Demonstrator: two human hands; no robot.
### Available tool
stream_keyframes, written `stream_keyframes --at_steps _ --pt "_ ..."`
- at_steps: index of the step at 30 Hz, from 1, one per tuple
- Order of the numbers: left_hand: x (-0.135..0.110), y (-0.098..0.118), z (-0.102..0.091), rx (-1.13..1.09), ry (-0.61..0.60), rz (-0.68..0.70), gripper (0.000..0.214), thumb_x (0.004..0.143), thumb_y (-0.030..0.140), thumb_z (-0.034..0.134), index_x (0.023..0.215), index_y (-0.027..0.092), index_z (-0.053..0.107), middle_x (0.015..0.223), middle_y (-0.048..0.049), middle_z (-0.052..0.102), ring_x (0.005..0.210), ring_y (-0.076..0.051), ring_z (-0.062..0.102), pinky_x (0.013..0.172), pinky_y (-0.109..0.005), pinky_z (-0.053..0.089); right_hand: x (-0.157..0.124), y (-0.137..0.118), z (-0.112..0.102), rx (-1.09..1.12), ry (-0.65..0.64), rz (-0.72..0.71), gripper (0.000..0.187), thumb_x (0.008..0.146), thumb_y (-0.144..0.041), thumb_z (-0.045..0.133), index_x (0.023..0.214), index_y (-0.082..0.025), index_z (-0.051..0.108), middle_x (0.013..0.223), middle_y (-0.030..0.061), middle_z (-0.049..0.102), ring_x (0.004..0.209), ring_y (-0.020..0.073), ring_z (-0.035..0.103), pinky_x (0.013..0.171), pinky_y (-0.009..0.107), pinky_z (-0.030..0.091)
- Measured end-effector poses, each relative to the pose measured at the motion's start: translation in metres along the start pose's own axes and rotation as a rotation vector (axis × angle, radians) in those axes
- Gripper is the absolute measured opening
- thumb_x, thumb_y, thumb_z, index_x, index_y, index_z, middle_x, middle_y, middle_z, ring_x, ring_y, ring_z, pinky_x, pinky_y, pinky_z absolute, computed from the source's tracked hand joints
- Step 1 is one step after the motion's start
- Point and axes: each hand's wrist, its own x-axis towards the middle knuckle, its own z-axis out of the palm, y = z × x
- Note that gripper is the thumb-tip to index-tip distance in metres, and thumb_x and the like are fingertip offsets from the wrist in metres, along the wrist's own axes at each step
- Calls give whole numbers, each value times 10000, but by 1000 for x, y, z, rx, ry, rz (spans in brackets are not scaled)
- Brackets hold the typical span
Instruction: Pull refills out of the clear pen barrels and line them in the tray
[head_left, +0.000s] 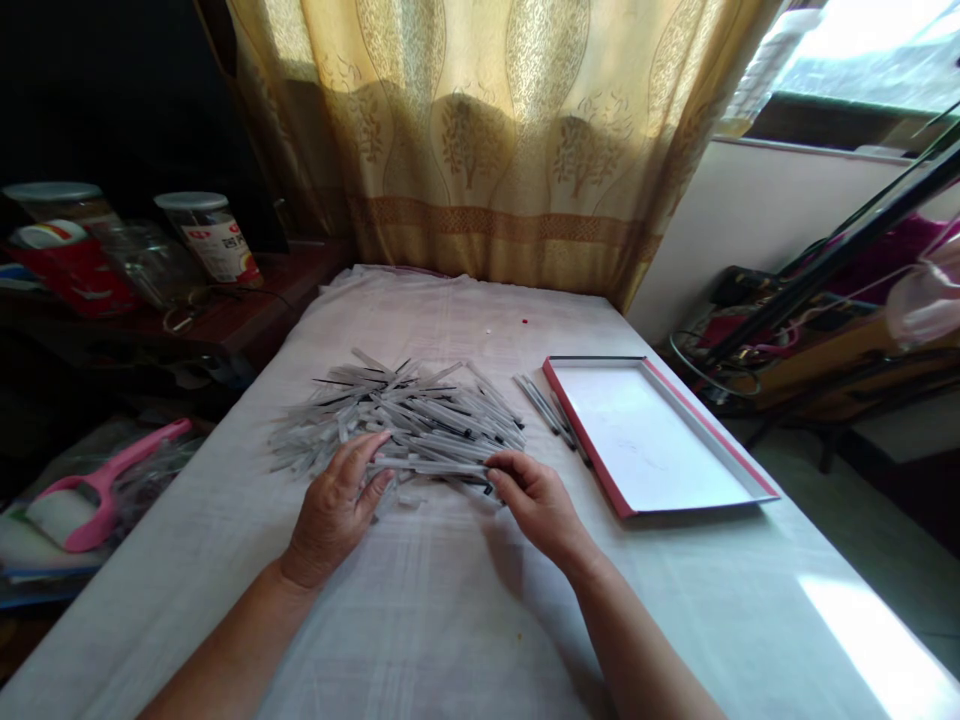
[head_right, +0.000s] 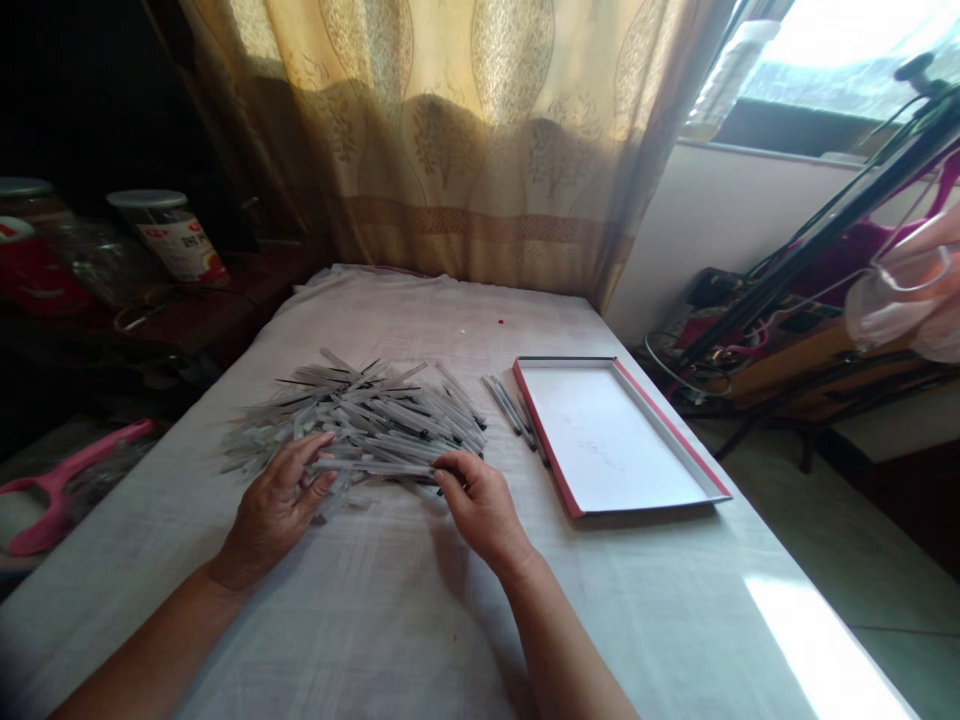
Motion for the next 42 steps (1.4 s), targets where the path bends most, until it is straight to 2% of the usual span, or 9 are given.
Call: stream_keyframes --at_steps 4,9,12,17,22,28,32,35,42 --pt "0 0 -3 -41 -65 -22 269 968 394 478 1061 224 664 964 -53 734 792 -178 697 741 -275 566 2 1 2 233 32 110 270 764 -427 667 879 -185 702 713 30 696 595 151 609 556 268 490" --pt "2 5 -4 -101 -22 -13 243 960 386 500 986 221 676 889 -38 741 793 -174 705 732 -262 561 3 -2 3 413 45 278 417 693 -579 724 752 -169 674 698 50 711 490 114 552 431 221 397" --pt "2 7 -3 -124 -12 -15 244 961 387 503 977 218 677 883 -40 743 798 -172 708 735 -258 560 2 -4 2 434 24 278 427 695 -592 723 688 -169 664 657 40 696 480 106 533 420 213 371" --pt "1 6 -2 -139 -84 -65 294 955 427 481 964 217 686 864 -48 742 778 -179 706 718 -263 562 1 -5 -1 456 60 230 351 697 -519 749 717 -174 688 654 30 695 519 113 555 489 231 439" --pt "1 8 -5 -180 -212 -119 405 968 450 397 758 209 645 698 -39 693 653 -170 672 619 -243 528 0 -6 -3 424 85 162 290 699 -468 747 769 -191 698 649 18 679 568 143 610 542 257 502" --pt "3 13 -3 -402 -161 -397 368 895 475 518 1117 201 621 802 -18 678 581 -129 618 573 -233 516 0 -6 0 393 125 151 244 728 -425 707 771 -187 670 655 22 693 525 132 592 519 251 497" --pt "1 11 -1 -515 -125 -467 304 848 451 595 1015 198 612 659 26 591 544 -118 569 519 -211 482 0 -6 1 379 145 138 224 744 -412 688 757 -189 663 635 15 682 510 130 585 502 246 490" --pt "0 8 -3 -550 -158 -506 304 875 491 556 894 192 607 587 34 557 500 -113 546 495 -211 463 -1 -7 1 379 130 119 196 737 -387 687 741 -191 667 625 9 675 518 129 589 516 244 492" --pt "2 8 -1 -680 -128 -603 401 775 495 676 1036 204 585 804 2 627 542 -108 573 475 -219 481 -2 -7 4 383 137 140 185 737 -374 671 736 -189 664 610 4 664 504 121 574 517 242 481"
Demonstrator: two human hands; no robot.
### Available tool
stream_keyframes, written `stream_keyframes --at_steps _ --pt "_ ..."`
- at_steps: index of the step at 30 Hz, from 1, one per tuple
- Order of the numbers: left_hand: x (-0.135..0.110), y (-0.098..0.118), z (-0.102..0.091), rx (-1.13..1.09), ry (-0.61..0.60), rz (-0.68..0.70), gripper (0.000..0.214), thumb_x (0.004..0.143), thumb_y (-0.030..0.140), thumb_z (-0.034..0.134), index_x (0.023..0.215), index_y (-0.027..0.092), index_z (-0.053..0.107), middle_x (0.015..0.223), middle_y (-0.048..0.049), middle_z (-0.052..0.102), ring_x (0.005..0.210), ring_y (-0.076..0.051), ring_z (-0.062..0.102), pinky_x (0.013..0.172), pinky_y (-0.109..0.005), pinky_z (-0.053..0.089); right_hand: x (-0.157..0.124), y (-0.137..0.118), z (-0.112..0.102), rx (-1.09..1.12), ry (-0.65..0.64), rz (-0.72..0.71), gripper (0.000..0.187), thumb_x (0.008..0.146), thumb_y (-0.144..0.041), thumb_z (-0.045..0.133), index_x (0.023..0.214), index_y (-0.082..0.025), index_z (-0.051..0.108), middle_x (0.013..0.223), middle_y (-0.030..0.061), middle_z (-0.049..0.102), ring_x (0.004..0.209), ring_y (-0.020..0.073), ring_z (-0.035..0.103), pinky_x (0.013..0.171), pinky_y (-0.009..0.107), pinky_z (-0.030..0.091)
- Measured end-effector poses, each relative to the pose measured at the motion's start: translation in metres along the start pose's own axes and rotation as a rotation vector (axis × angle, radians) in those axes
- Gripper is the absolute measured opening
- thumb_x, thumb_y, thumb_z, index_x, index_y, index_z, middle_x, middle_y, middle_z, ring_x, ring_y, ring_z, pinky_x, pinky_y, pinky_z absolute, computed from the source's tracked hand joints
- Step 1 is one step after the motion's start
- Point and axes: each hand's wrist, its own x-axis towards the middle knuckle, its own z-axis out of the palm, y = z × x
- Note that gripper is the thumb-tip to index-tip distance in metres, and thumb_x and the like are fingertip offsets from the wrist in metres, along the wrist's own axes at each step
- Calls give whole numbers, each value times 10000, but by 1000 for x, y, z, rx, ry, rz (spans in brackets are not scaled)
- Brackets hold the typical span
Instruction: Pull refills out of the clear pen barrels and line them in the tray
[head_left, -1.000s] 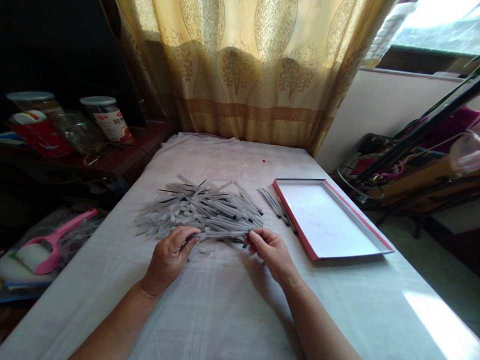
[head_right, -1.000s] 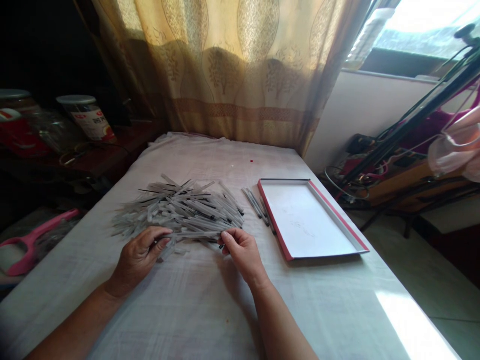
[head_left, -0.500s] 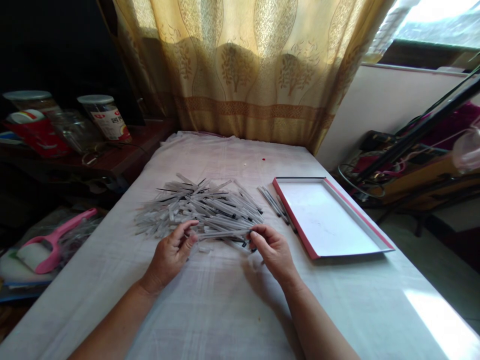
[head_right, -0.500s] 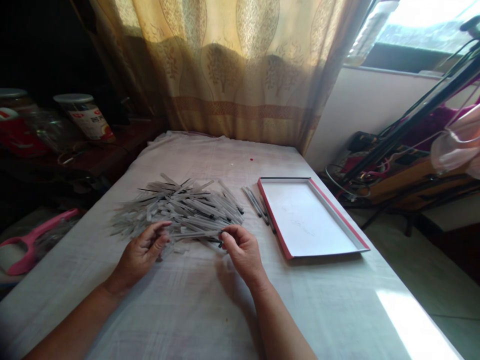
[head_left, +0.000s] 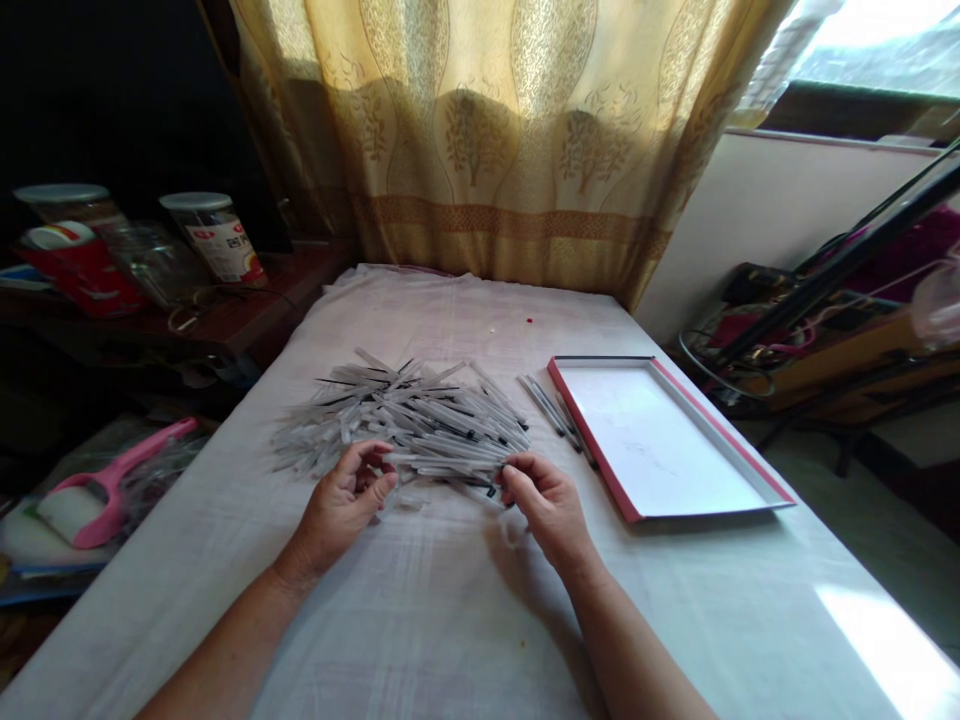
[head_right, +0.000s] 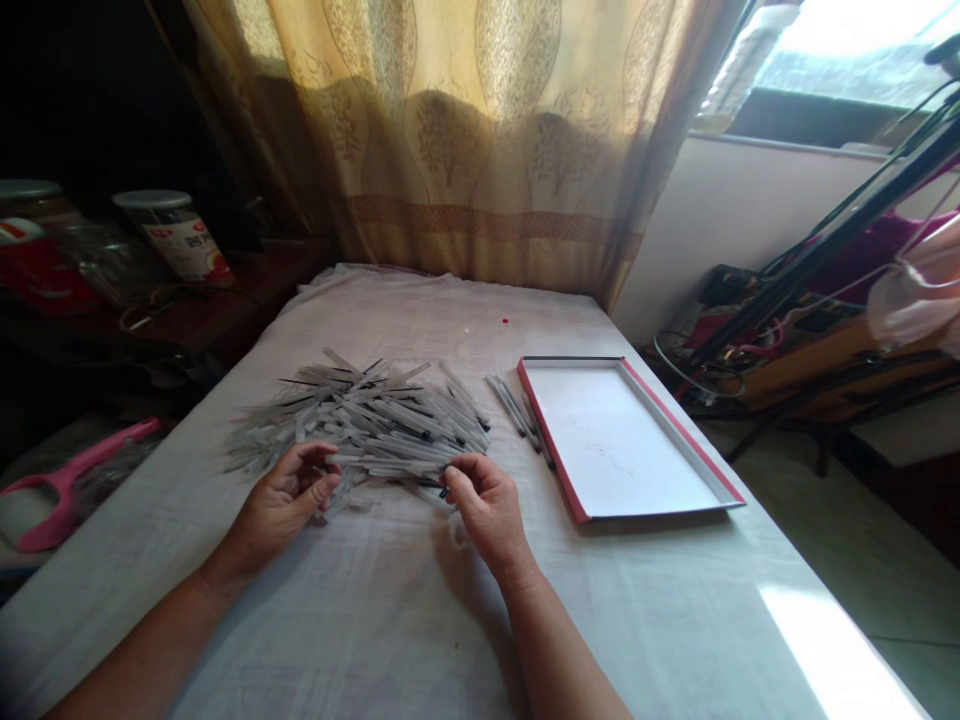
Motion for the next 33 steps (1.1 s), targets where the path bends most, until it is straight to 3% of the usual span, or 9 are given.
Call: stream_keyframes --at_steps 5,10,14,16,18,22,28,33 --pt "0 1 -2 88 -29 11 354 849 542 575 828 188 588 608 24 571 494 -106 541 484 -211 464 -1 0 2 -11 -28 -11 168 735 -355 664 717 -188 664 604 3 656 516 120 572 524 237 475" --pt "-1 3 1 38 -45 2 443 792 519 645 1097 202 594 829 -11 637 535 -104 558 464 -212 468 -1 0 4 -11 -17 -3 155 737 -341 658 715 -188 666 618 8 666 515 115 566 526 235 474" --pt "-1 4 2 131 -68 37 339 823 515 606 912 190 648 642 27 575 487 -98 525 500 -213 469 -2 2 6 -16 -20 -8 155 738 -340 655 707 -189 667 629 14 672 512 119 570 517 237 474" --pt "-2 4 -1 141 -82 11 398 868 558 528 860 181 652 581 27 548 454 -102 514 485 -218 462 -3 2 7 -27 -30 -21 151 735 -338 659 715 -189 674 629 16 673 519 124 575 517 238 475" --pt "-2 4 -2 114 -96 -16 432 867 583 519 922 177 652 644 6 590 468 -108 533 472 -220 466 -3 2 8 -37 -29 -28 153 734 -339 660 722 -188 678 626 16 671 520 126 575 515 238 473" --pt "-3 4 -1 99 -59 36 402 771 526 662 1008 205 612 863 -31 658 646 -140 627 524 -210 502 -3 2 8 -38 -6 -22 166 741 -348 646 698 -188 664 617 16 662 511 123 563 508 238 466" --pt "-1 -1 -4 213 -113 9 353 847 550 541 871 206 615 636 23 597 473 -118 543 478 -217 491 -2 2 9 -39 -21 -20 183 735 -365 656 728 -183 676 633 23 672 522 127 571 512 239 466" --pt "-1 2 -1 203 -57 69 322 783 474 629 969 211 635 874 -29 695 673 -159 647 554 -225 517 0 3 10 -59 -1 -22 189 746 -368 651 705 -185 669 616 22 666 512 126 562 501 240 454"
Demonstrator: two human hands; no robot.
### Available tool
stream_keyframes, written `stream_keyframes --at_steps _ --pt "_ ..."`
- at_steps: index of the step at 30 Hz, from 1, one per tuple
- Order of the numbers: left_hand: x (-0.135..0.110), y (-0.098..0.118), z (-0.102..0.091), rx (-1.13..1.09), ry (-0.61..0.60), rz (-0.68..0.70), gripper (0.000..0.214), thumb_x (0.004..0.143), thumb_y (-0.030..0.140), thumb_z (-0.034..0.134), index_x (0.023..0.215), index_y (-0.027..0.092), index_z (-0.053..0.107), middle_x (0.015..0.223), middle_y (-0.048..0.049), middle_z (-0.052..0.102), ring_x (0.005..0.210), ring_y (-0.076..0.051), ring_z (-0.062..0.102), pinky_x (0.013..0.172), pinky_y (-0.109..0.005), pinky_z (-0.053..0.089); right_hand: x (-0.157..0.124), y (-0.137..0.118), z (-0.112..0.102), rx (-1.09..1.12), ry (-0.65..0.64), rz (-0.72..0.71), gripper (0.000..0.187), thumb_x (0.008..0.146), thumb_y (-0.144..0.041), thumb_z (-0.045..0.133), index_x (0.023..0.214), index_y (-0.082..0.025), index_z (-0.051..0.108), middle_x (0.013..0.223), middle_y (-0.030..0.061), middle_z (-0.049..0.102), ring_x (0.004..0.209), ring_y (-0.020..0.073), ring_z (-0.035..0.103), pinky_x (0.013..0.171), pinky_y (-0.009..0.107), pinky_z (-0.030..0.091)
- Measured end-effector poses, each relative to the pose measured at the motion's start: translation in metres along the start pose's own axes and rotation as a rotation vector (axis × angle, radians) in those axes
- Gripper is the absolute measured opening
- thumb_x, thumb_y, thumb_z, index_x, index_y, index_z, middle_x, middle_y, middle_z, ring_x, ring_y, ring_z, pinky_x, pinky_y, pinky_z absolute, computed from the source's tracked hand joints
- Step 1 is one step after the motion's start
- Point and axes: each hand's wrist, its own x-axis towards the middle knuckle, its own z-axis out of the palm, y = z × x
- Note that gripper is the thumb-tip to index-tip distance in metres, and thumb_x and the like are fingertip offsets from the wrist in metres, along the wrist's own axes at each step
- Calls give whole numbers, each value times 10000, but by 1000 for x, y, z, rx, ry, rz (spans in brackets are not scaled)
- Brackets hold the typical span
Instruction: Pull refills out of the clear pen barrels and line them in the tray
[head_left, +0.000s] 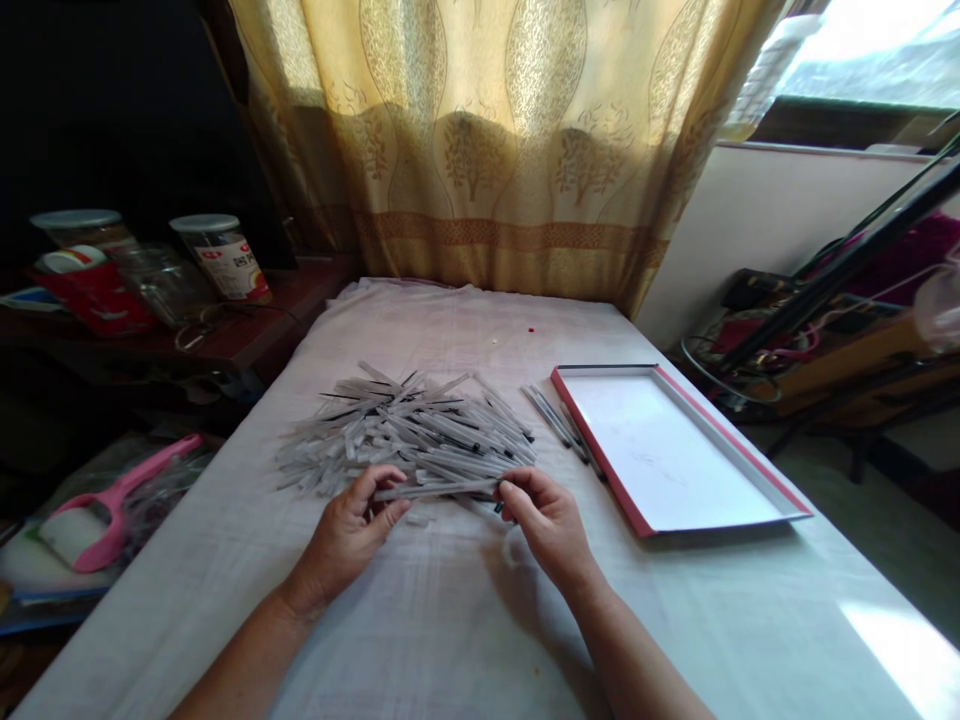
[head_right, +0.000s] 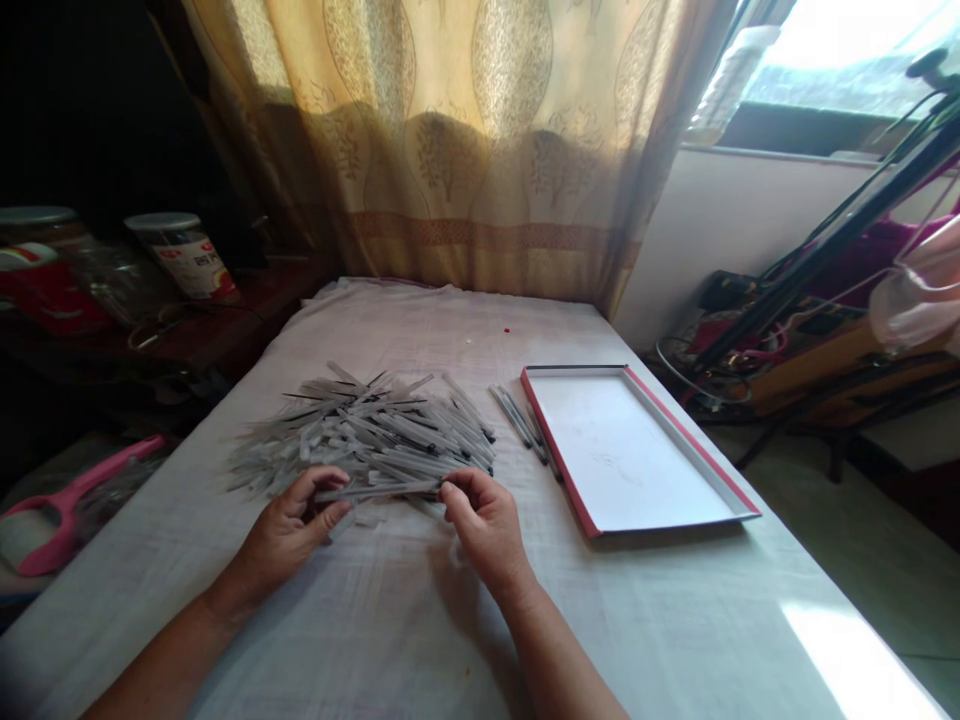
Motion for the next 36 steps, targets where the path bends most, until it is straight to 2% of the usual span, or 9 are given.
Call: stream_keyframes --at_steps 3,8,14,19,21,24,29,32,36 --pt "0 1 -2 31 -8 5 281 816 483 594 866 212 645 742 -8 670 598 -146 604 545 -224 496 1 -1 2 -5 -5 -18 189 741 -373 667 692 -191 668 592 17 655 500 129 553 486 241 444" --pt "3 -10 -9 -42 -36 -100 499 868 634 483 660 192 588 582 0 567 485 -125 481 432 -211 393 9 -4 2 1 49 -48 203 750 -406 665 776 -206 681 627 18 671 508 148 567 467 249 439" --pt "7 -22 -11 -96 1 -145 552 828 710 503 709 182 611 547 20 517 458 -115 440 418 -212 365 38 -7 9 -626 68 -353 173 836 -340 618 794 -242 754 761 44 708 646 172 630 612 277 442" --pt "6 -28 -12 -113 19 -165 558 821 717 515 745 175 621 575 10 547 481 -121 470 434 -216 387 51 -10 18 -916 9 -355 210 870 -316 597 923 -245 787 880 86 735 725 220 677 636 308 448" --pt "6 -28 -12 -114 19 -159 553 823 710 522 739 173 622 576 6 551 487 -121 472 438 -215 391 50 -12 19 -849 10 -360 234 873 -291 580 982 -246 782 918 93 746 759 231 692 673 321 478" --pt "4 -26 -12 -113 25 -144 546 831 699 523 723 173 622 579 2 561 484 -116 463 441 -215 392 43 -14 19 -559 -53 -348 247 888 -307 552 977 -267 779 919 69 770 820 232 707 745 338 521" --pt "3 -19 -11 -100 12 -119 529 849 672 519 697 174 614 565 5 559 465 -106 449 434 -207 387 33 -10 22 -127 -175 -75 225 807 -379 625 864 -224 777 694 36 740 580 180 651 563 296 533" --pt "3 -19 -10 -104 2 -120 530 846 676 517 702 175 612 565 4 556 467 -106 451 434 -205 391 31 -7 23 -31 -170 18 230 758 -392 666 847 -202 760 659 28 708 564 164 625 539 278 530" --pt "3 -19 -10 -117 -3 -137 532 835 685 522 715 175 618 579 -1 568 475 -111 462 437 -210 399 29 -5 21 -4 -87 -18 259 744 -365 684 938 -198 721 693 10 678 560 135 582 514 245 502"
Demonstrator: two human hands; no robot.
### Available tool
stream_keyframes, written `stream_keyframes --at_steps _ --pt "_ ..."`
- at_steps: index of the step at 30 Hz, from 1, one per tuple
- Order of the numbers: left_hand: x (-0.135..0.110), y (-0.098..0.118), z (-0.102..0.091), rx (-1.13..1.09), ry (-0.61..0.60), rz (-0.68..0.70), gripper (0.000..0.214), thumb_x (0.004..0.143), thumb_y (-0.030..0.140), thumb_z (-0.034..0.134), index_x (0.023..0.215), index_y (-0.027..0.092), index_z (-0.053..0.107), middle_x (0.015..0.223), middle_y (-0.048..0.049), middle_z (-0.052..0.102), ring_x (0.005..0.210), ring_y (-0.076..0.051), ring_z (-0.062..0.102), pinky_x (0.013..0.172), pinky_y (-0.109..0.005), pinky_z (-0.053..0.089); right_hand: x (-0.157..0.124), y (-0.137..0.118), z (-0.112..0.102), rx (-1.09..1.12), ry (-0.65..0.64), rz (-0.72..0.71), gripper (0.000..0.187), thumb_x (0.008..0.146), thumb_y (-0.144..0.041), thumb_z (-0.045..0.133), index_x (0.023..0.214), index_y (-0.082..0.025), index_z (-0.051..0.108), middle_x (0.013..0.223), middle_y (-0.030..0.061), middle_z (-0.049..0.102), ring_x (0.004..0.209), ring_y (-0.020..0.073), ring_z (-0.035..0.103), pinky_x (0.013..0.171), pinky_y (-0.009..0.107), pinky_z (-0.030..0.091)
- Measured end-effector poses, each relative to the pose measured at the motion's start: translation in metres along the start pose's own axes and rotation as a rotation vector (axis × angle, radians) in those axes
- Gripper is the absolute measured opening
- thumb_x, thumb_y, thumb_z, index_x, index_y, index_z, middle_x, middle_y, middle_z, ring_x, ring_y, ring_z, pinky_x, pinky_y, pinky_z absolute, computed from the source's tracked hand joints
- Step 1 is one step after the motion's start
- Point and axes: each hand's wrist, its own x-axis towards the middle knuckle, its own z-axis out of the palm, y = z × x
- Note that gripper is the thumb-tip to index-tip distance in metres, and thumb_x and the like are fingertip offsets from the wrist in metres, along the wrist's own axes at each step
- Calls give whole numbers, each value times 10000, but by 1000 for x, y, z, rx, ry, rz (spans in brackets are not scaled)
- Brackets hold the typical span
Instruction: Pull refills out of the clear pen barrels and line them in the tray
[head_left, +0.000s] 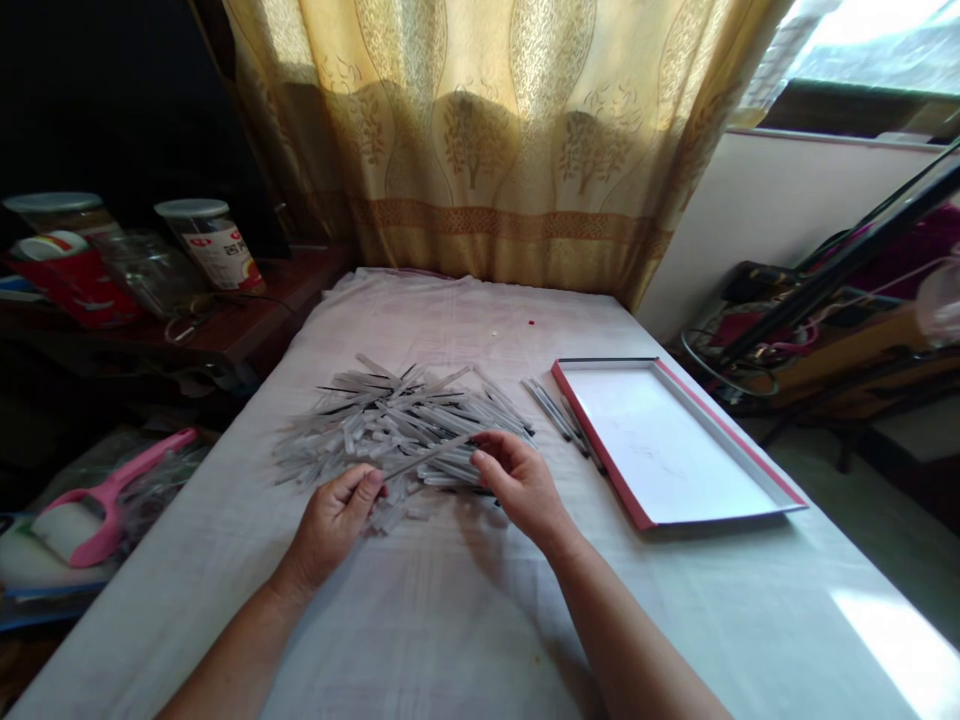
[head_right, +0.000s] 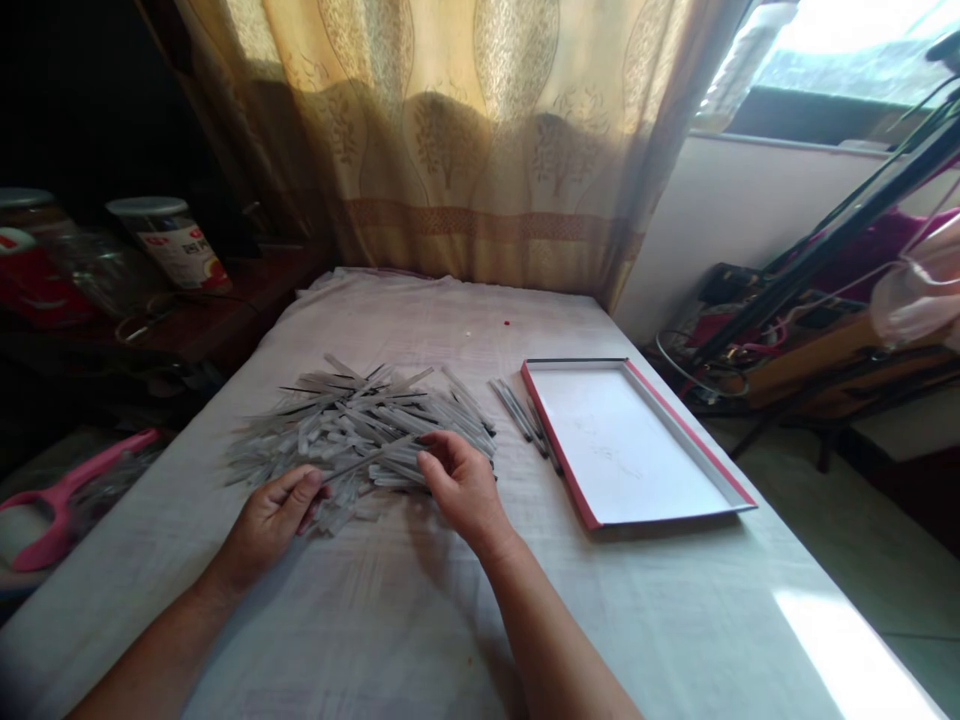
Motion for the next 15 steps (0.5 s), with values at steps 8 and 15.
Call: stream_keyframes --at_steps 8,15 --pt "-2 8 0 8 -7 24 517 850 658 516 694 174 613 566 2 563 464 -107 450 439 -207 389 -7 -5 -3 -18 -3 19 294 773 -396 650 964 -190 736 737 41 729 527 131 585 511 257 491" --pt "-3 18 0 129 -70 86 509 865 642 481 667 193 616 502 27 474 488 -126 468 449 -208 378 -8 -11 3 116 47 86 309 710 -456 721 851 -185 769 710 40 740 490 118 574 461 240 476"
